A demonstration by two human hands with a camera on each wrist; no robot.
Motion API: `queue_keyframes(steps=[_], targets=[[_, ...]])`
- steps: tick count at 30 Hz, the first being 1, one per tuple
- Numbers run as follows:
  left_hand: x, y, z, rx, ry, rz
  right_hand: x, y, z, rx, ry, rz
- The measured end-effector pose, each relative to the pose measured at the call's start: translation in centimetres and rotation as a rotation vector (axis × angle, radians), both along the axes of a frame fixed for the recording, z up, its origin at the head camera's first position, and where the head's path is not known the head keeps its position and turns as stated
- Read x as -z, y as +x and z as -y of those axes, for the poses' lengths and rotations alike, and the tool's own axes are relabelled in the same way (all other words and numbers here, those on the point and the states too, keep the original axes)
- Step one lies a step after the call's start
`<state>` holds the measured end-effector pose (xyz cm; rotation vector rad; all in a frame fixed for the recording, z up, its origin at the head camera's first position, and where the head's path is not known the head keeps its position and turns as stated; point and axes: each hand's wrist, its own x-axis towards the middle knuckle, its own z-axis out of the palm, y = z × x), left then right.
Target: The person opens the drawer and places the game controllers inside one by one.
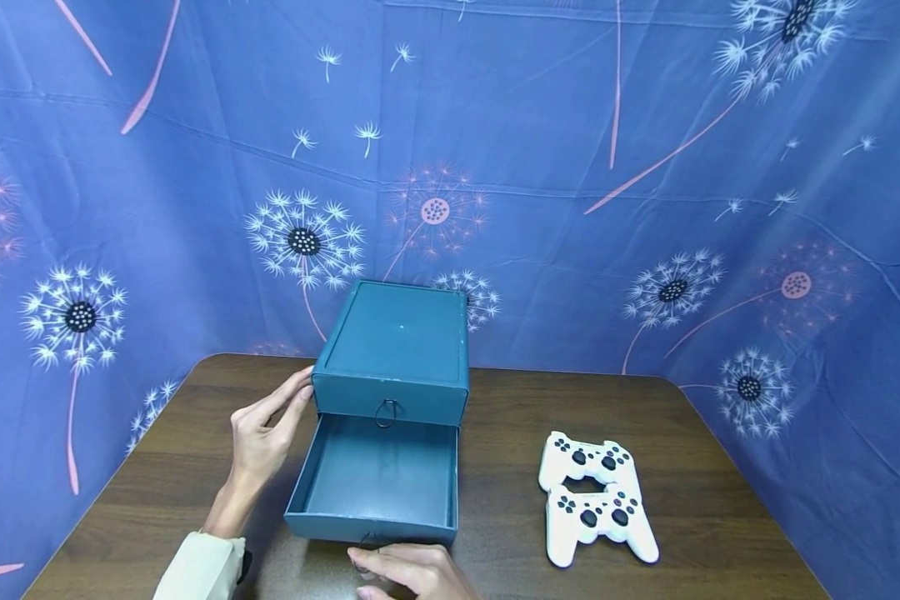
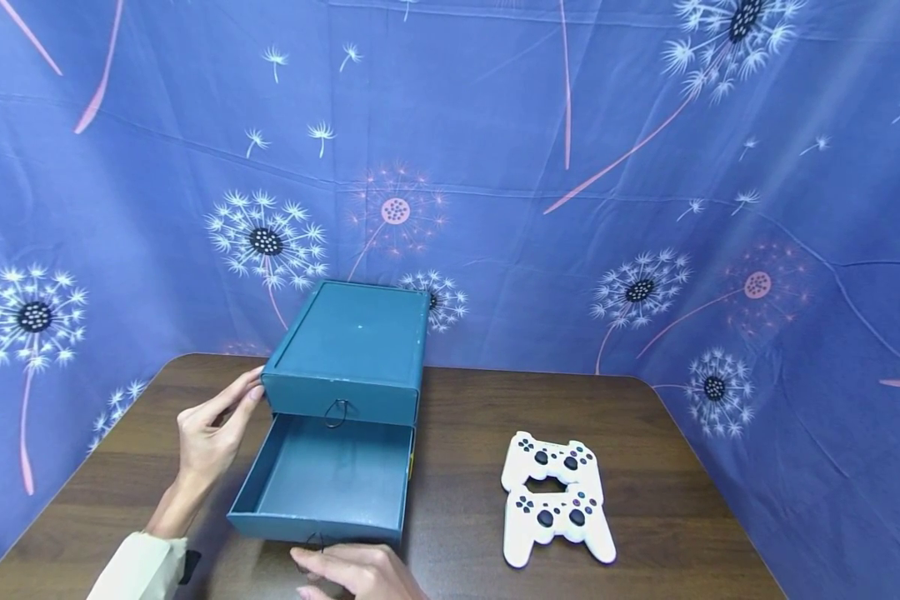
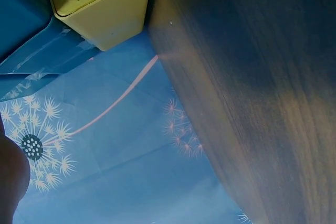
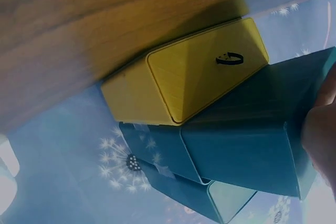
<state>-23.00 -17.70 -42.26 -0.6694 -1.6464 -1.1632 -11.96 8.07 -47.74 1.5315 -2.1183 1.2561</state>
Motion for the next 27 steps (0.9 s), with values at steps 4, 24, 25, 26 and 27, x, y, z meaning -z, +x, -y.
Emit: queue_keyframes(steps=[4, 24, 25, 26, 27], targets=[[0.1, -0.1, 0.0, -0.002, -0.001, -0.004, -0.5, 0.4, -0.6, 0.001, -0.002, 0.005], [-0.5, 0.4, -0.3, -0.015, 0.001, -0.002, -1.3, 1.5, -5.4, 0.082, -0.19, -0.164], [-0.4, 0.4, -0.3, -0.014, 0.001, -0.002, -1.3, 1.5, -5.7, 0.08, -0.189, -0.164], [-0.4, 0.4, -0.3, -0.014, 0.001, -0.001, -1.3, 1.5, -6.1, 0.077, -0.186, -0.166], [-0.4, 0.4, -0.3, -0.014, 0.0, -0.001, -1.4, 1.6, -6.5, 0.078, -0.178, -0.141]])
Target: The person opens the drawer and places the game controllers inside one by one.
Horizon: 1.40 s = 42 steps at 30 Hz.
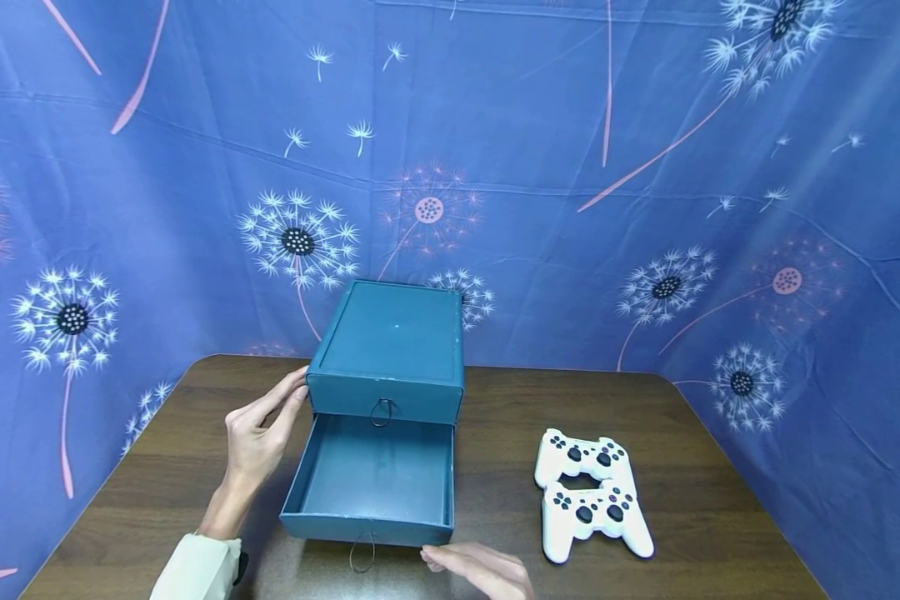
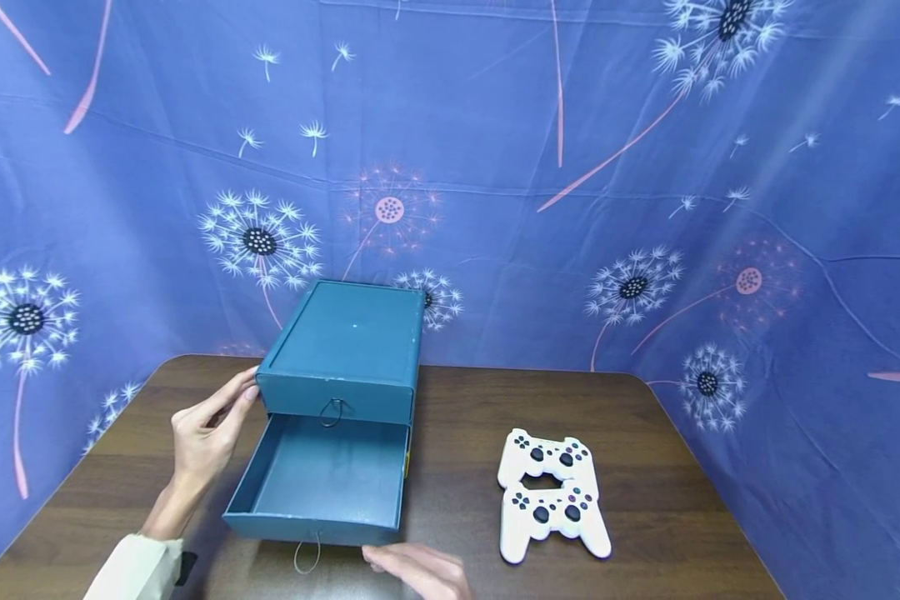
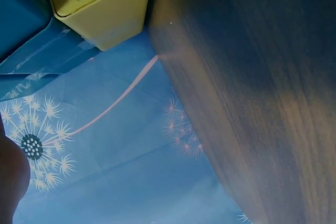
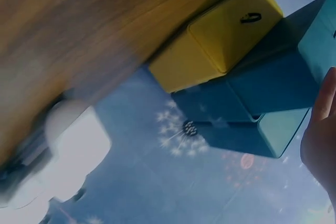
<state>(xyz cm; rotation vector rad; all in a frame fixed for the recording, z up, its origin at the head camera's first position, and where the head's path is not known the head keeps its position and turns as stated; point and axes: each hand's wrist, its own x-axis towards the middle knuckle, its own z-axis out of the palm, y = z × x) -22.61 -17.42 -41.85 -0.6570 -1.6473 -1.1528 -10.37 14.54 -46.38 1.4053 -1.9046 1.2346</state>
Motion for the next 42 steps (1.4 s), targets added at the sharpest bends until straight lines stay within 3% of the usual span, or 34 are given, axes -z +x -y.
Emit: queue_keyframes(steps=[7, 15, 19, 27, 36, 42], targets=[[0.2, -0.1, 0.1, 0.014, 0.006, 0.019, 0.0, 0.4, -1.8, 0.081, 0.007, 0.023], [-0.1, 0.0, -0.1, 0.032, 0.014, 0.012, 0.3, 1.2, -2.7, 0.199, -0.068, 0.154], [-0.3, 0.2, -0.2, 0.035, 0.013, 0.008, 0.5, 0.9, -3.3, 0.223, -0.1, 0.122], [-0.3, 0.2, -0.1, 0.025, 0.011, 0.009, 0.5, -0.4, -4.4, 0.206, -0.192, -0.056], [-0.1, 0.1, 0.0, 0.024, 0.011, 0.011, 0.7, -0.3, -6.1, 0.31, -0.168, 0.026], [0.0, 0.0, 0.0, 0.028, 0.009, 0.015, -1.4, -0.4, -6.4, 0.338, -0.181, -0.022]])
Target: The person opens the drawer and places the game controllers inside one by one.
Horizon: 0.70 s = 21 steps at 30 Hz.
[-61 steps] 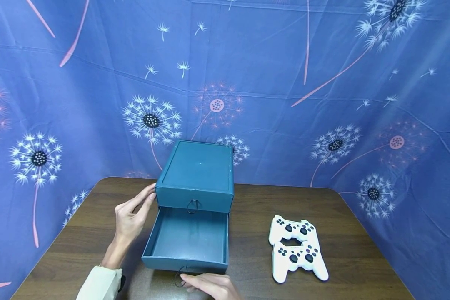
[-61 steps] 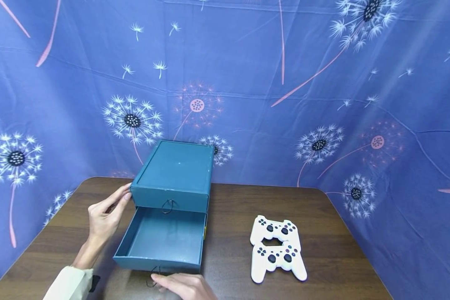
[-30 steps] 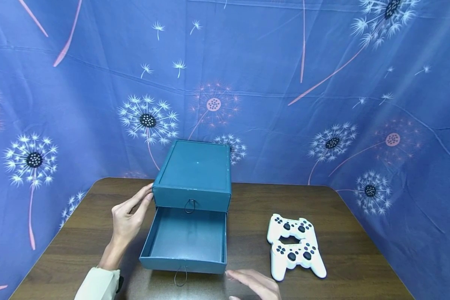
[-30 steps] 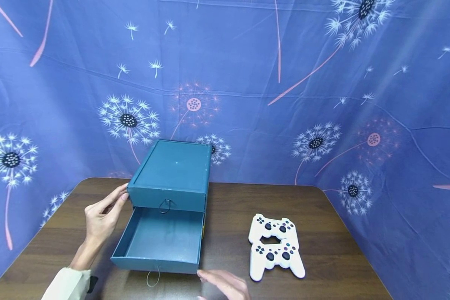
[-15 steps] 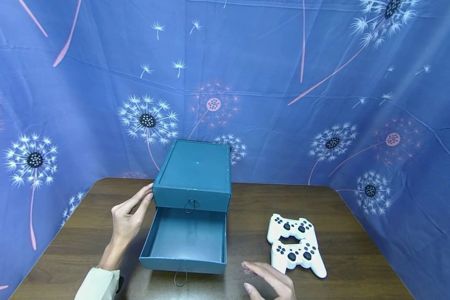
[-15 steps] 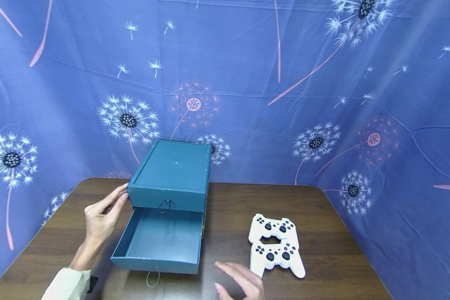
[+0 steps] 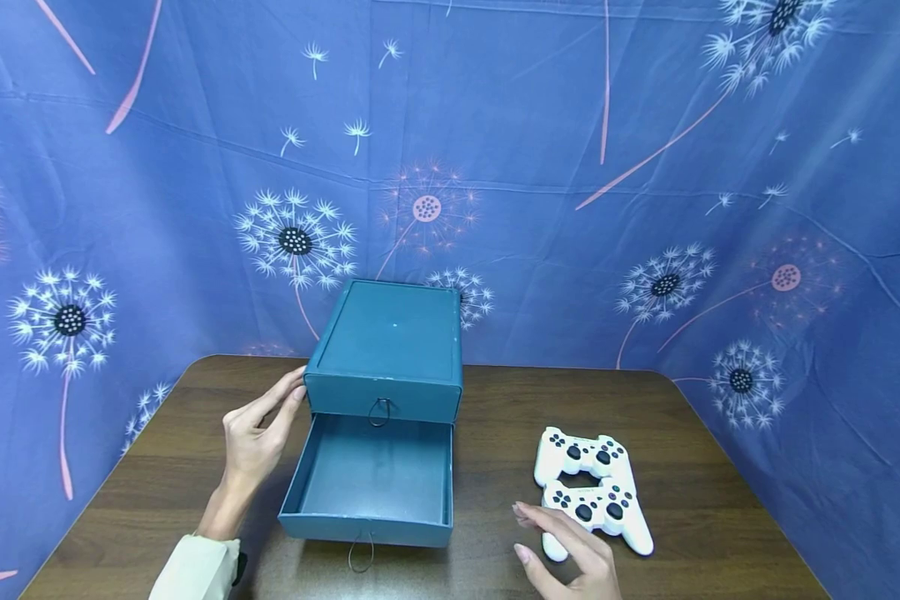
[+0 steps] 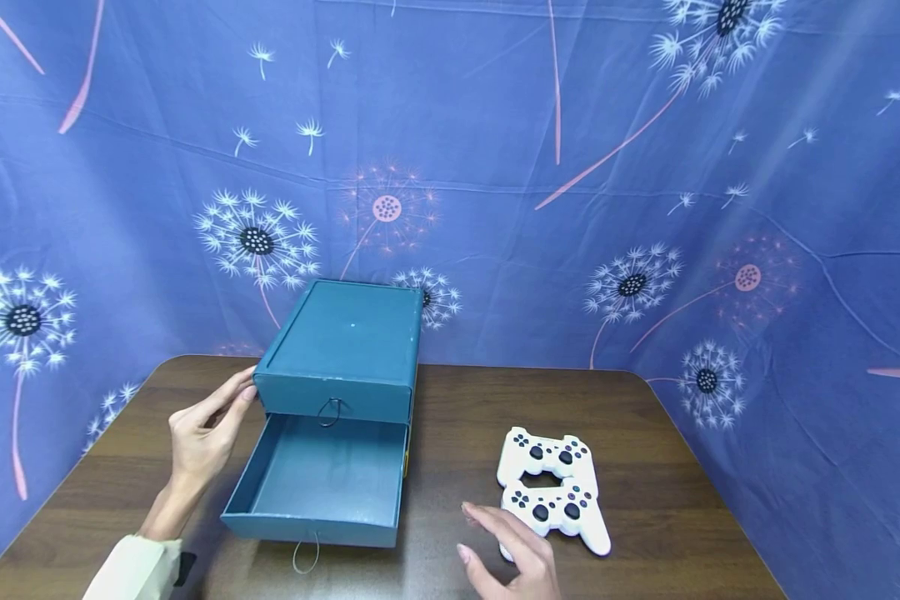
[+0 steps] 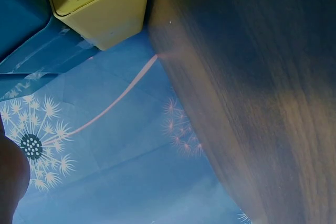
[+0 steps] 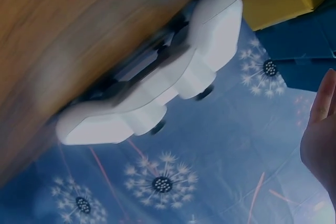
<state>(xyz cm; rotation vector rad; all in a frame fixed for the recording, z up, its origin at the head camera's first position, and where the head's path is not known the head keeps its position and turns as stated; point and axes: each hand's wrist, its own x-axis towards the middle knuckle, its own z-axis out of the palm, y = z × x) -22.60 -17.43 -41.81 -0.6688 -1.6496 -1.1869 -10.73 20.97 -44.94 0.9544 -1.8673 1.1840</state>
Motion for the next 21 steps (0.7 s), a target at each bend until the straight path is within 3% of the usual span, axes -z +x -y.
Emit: queue_keyframes(steps=[9, 21], targets=[[-0.1, 0.1, 0.1, 0.005, -0.001, 0.008, -1.0, -0.3, -0.8, 0.039, 0.013, -0.001], [0.2, -0.2, 0.1, -0.005, -0.003, 0.014, -0.4, -1.5, -3.3, 0.066, 0.02, -0.032]])
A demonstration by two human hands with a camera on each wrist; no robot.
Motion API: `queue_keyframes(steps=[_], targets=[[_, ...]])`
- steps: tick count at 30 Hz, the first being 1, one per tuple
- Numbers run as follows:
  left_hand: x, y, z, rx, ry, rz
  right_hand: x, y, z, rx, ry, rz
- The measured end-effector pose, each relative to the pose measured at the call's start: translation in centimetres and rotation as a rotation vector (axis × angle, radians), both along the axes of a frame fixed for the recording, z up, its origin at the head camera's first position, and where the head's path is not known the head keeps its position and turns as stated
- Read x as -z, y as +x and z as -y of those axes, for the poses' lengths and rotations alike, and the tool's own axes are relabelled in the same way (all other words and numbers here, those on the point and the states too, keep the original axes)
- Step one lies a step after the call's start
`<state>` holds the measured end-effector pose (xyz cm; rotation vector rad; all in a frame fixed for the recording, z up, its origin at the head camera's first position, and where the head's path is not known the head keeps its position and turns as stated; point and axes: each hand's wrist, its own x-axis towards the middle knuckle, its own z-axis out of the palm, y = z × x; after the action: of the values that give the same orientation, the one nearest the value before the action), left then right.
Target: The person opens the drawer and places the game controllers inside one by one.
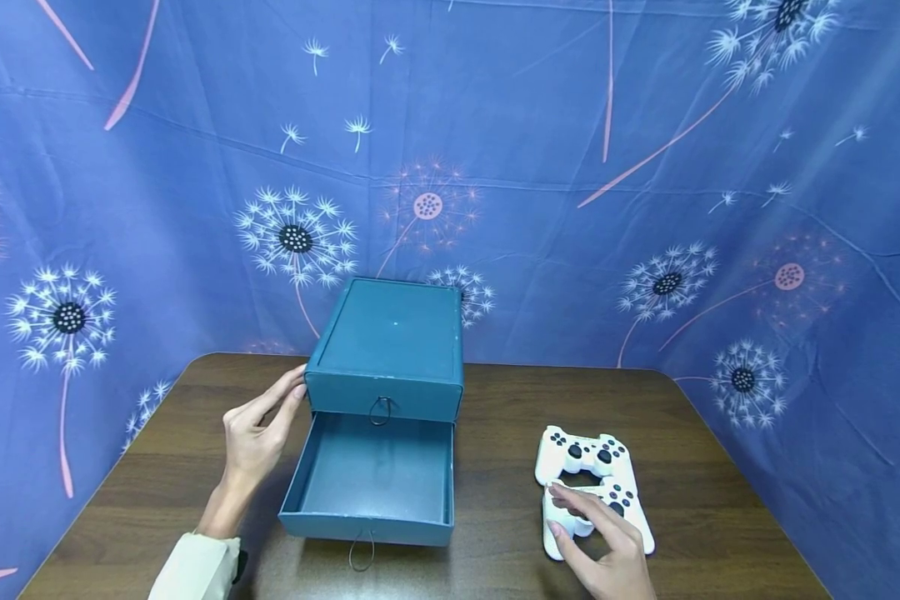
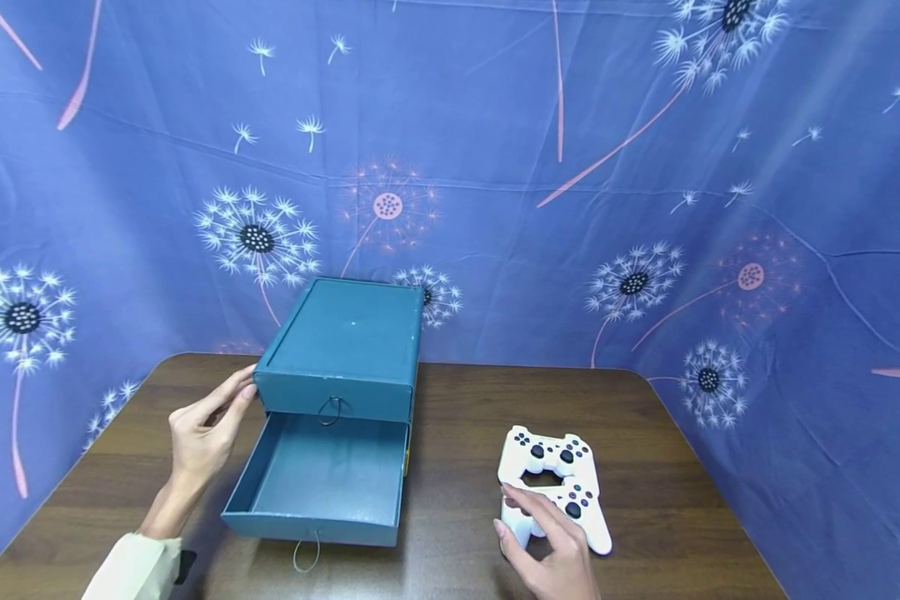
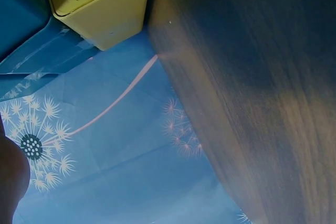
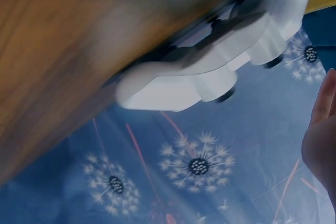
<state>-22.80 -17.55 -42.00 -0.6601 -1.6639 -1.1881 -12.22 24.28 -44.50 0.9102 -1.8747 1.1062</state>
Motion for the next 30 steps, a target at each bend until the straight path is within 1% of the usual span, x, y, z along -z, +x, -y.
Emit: queue_keyframes(steps=[8, 13, 17, 19, 24, 30], targets=[[-0.4, 0.3, -0.2, 0.008, 0.006, -0.011, -0.3, -0.2, -1.2, 0.102, 0.004, 0.048], [-0.3, 0.3, -0.2, 0.003, 0.004, -0.013, -0.1, -0.3, -1.9, 0.172, 0.03, 0.081], [-0.1, 0.1, 0.0, -0.006, -0.001, -0.004, 0.6, -0.8, -3.1, 0.222, 0.051, 0.081], [0.1, 0.0, 0.0, -0.012, -0.004, 0.0, 1.3, -1.3, -3.9, 0.228, 0.052, 0.077], [0.3, -0.1, 0.2, -0.02, -0.008, 0.009, 2.8, -1.9, -5.9, 0.261, 0.055, 0.099], [0.2, -0.1, 0.1, -0.017, -0.008, 0.003, 3.2, -2.3, -7.4, 0.283, 0.058, 0.103]])
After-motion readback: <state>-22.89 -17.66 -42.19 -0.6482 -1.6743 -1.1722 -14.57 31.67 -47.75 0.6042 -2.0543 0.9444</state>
